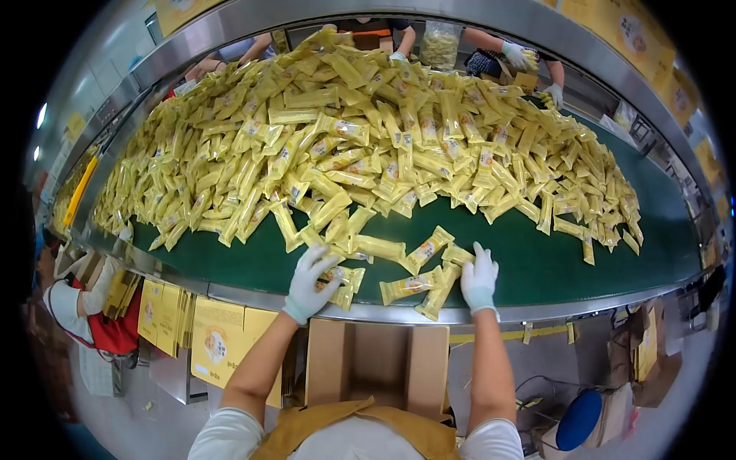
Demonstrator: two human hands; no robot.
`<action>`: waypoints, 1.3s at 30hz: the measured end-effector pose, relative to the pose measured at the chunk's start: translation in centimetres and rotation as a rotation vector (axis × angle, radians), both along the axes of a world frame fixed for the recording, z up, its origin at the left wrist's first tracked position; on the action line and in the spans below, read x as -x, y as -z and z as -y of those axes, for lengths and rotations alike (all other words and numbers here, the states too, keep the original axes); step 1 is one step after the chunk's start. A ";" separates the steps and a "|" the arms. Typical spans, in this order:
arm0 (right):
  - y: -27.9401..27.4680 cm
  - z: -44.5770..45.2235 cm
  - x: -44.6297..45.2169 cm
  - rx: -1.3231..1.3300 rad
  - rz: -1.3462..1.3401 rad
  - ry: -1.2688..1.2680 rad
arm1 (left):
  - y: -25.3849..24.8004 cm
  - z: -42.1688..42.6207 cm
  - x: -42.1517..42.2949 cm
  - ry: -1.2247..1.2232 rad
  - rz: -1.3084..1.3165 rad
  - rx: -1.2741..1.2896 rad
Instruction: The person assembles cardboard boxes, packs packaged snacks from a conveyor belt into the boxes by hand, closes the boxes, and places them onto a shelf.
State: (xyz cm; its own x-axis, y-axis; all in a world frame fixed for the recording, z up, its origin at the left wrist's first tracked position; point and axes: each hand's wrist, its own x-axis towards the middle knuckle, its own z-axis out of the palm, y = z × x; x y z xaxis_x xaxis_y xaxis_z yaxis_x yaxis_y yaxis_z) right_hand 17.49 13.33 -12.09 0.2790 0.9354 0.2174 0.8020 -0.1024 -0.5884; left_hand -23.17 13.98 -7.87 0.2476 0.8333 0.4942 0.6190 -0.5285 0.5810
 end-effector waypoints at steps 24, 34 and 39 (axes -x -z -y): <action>-7.6 4.9 4.8 -0.115 0.478 -0.743 | -4.4 -3.6 -0.6 0.246 -0.783 0.372; -15.7 4.3 4.9 0.300 0.268 -0.673 | -9.5 -2.3 5.3 0.059 -0.620 0.532; -14.6 0.8 10.2 0.144 0.293 -0.818 | -9.7 -9.4 6.4 -0.036 -0.777 0.435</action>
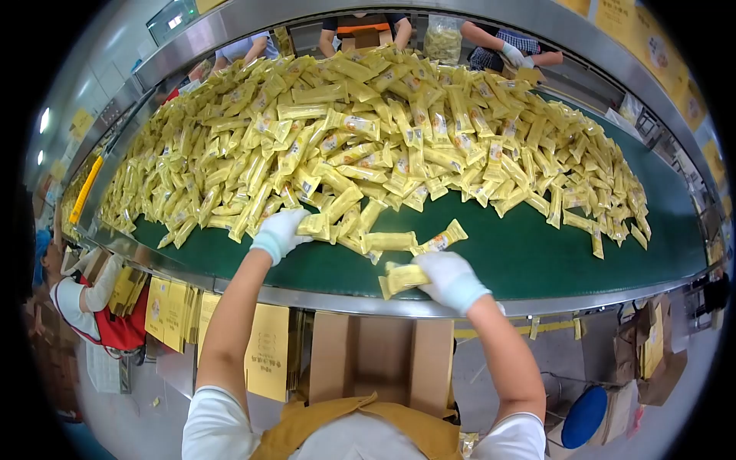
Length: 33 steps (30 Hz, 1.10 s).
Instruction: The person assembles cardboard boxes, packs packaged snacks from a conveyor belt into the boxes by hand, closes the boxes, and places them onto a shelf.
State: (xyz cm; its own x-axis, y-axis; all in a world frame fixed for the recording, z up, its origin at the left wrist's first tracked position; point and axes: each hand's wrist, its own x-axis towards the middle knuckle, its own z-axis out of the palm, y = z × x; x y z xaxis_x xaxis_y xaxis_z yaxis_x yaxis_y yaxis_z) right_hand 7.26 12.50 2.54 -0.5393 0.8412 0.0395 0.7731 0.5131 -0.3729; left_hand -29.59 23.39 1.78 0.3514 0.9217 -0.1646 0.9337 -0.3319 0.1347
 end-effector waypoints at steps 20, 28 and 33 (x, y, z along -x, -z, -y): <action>7.2 6.4 -4.1 -0.374 0.220 0.215 | 6.9 4.9 1.3 0.336 -0.063 -0.310; 2.4 1.5 -3.5 0.184 0.525 0.308 | 6.1 2.5 0.5 0.248 -0.086 -0.114; 2.4 -4.3 -4.3 0.267 -0.050 0.621 | 5.2 6.6 0.5 0.148 -0.037 -0.044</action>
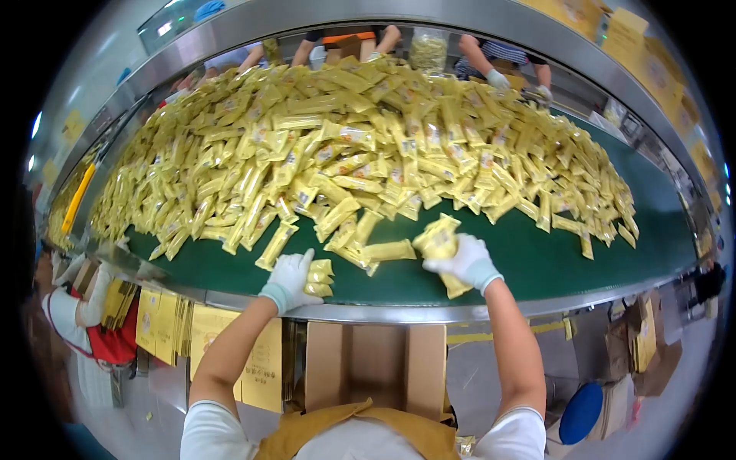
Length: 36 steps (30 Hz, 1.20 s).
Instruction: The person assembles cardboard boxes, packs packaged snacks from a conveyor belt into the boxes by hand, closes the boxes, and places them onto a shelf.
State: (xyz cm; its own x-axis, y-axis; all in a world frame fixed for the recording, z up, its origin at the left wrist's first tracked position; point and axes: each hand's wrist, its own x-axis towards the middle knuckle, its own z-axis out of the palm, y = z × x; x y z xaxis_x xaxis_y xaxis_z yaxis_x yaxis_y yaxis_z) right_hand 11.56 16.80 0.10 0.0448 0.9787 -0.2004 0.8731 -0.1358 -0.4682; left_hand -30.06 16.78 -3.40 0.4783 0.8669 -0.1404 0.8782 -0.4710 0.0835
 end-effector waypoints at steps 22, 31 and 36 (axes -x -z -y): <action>0.3 1.0 1.3 0.072 0.317 -0.131 | -2.9 -3.1 0.7 -0.503 0.010 0.210; 3.6 3.7 0.3 -0.018 0.382 -0.030 | -0.9 -1.1 -1.5 -0.562 -0.073 0.047; 0.7 6.7 1.0 -0.251 -0.007 -0.026 | -0.2 1.0 1.9 -0.596 0.419 -0.104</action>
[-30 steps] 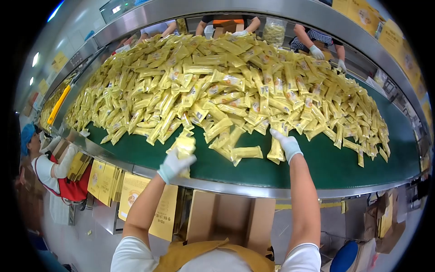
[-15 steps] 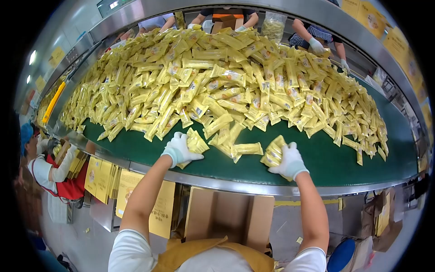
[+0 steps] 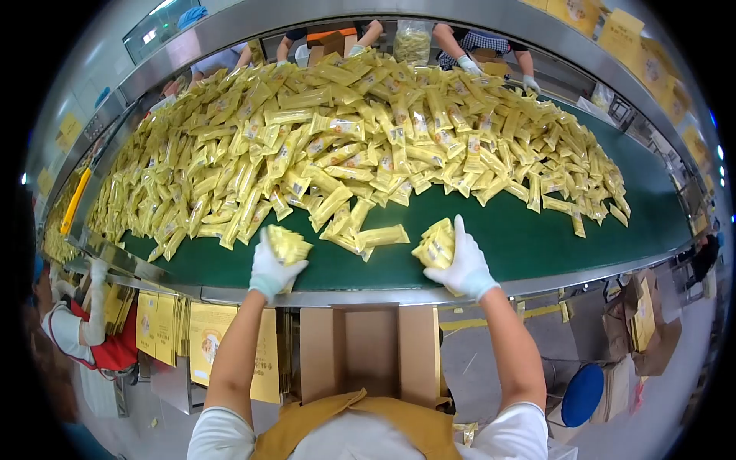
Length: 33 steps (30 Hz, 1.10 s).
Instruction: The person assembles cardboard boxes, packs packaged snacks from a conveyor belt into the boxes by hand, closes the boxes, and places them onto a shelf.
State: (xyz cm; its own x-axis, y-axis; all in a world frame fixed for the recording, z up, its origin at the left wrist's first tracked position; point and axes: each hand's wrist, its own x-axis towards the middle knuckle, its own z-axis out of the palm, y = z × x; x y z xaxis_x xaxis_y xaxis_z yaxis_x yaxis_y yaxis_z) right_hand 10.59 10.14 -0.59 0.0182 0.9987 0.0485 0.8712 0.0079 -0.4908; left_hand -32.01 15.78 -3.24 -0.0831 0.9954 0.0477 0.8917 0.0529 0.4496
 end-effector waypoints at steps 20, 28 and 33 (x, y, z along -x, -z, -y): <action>6.8 13.0 19.2 0.468 0.196 -0.984 | -7.0 13.2 -8.5 1.045 0.465 0.025; 6.0 13.3 19.6 0.782 0.292 -1.007 | -2.6 15.6 -10.2 0.809 -0.289 -0.336; 8.1 15.4 20.7 0.706 0.480 -0.813 | 0.0 15.0 -11.9 0.813 -0.398 -0.080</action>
State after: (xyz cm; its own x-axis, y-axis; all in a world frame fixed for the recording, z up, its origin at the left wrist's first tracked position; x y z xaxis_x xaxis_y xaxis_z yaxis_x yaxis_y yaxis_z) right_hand -10.11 -5.23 -8.70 -0.5060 0.5166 -0.6908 0.8318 0.5041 -0.2323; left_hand -20.16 0.82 -3.21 0.6806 0.7326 -0.0061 0.7308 -0.6784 0.0754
